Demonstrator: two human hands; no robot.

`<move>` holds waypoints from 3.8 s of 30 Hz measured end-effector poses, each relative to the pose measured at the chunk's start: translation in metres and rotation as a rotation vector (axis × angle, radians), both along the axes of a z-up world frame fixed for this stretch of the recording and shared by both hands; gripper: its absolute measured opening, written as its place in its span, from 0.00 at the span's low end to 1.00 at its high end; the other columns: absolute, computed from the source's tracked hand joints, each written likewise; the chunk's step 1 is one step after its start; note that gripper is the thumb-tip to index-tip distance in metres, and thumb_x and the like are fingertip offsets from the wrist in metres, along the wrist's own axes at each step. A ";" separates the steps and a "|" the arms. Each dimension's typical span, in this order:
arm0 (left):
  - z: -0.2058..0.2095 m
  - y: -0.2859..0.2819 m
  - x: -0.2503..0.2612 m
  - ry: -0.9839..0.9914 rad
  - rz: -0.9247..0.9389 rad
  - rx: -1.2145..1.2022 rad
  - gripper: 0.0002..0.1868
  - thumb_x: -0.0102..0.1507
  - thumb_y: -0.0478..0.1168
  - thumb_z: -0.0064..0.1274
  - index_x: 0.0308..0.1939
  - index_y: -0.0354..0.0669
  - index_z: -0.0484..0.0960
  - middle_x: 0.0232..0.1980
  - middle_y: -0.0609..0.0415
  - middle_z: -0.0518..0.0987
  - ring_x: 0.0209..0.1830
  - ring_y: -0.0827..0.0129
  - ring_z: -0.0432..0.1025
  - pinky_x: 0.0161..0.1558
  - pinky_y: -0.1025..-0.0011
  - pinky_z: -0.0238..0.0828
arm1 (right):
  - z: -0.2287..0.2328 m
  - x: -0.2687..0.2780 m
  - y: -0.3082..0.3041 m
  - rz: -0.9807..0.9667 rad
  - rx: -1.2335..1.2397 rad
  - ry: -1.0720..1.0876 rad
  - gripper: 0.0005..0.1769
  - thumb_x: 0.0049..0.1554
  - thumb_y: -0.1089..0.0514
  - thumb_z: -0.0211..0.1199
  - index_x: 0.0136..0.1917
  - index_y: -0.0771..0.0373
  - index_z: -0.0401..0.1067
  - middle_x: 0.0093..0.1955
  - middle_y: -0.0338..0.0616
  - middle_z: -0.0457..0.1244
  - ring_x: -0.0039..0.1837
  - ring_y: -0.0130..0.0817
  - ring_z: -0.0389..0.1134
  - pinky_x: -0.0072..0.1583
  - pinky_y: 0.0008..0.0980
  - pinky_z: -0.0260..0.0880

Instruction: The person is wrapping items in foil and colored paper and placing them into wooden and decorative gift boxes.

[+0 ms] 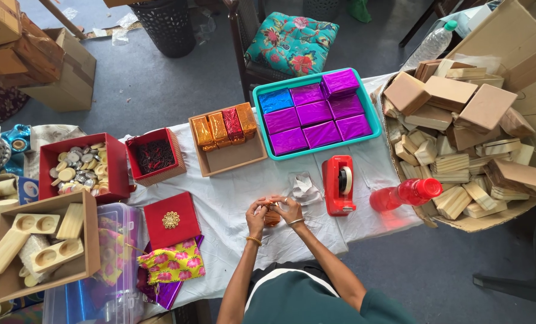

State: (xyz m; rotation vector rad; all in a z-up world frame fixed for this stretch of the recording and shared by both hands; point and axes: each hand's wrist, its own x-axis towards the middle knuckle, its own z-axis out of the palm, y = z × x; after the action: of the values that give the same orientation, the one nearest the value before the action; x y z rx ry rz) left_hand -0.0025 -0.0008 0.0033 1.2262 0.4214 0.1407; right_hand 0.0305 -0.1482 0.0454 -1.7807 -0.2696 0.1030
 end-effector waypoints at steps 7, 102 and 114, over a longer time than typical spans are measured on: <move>0.001 0.003 0.000 -0.023 0.000 0.096 0.10 0.60 0.27 0.51 0.40 0.37 0.87 0.58 0.52 0.82 0.49 0.65 0.80 0.50 0.67 0.82 | 0.022 -0.003 -0.004 0.032 -0.107 -0.127 0.23 0.46 0.60 0.77 0.56 0.59 0.79 0.60 0.44 0.71 0.60 0.36 0.74 0.57 0.33 0.76; -0.004 0.021 -0.011 0.058 0.026 1.002 0.37 0.67 0.67 0.39 0.63 0.38 0.72 0.55 0.42 0.81 0.52 0.49 0.77 0.55 0.55 0.69 | -0.041 -0.001 -0.254 -0.502 -0.027 0.564 0.20 0.56 0.42 0.67 0.43 0.61 0.79 0.32 0.30 0.63 0.33 0.18 0.58 0.37 0.25 0.59; 0.013 0.021 -0.010 0.093 0.034 0.955 0.36 0.66 0.66 0.41 0.62 0.39 0.73 0.53 0.42 0.82 0.50 0.48 0.77 0.53 0.55 0.69 | -0.072 -0.010 -0.280 -0.291 -0.119 0.704 0.22 0.55 0.41 0.68 0.46 0.64 0.79 0.42 0.32 0.69 0.43 0.18 0.65 0.45 0.24 0.65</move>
State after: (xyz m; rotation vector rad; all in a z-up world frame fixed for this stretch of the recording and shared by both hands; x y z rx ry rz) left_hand -0.0129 0.0198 0.0167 2.1703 0.4708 0.3383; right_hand 0.0203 -0.4283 -0.0265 -1.7671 0.5072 0.5298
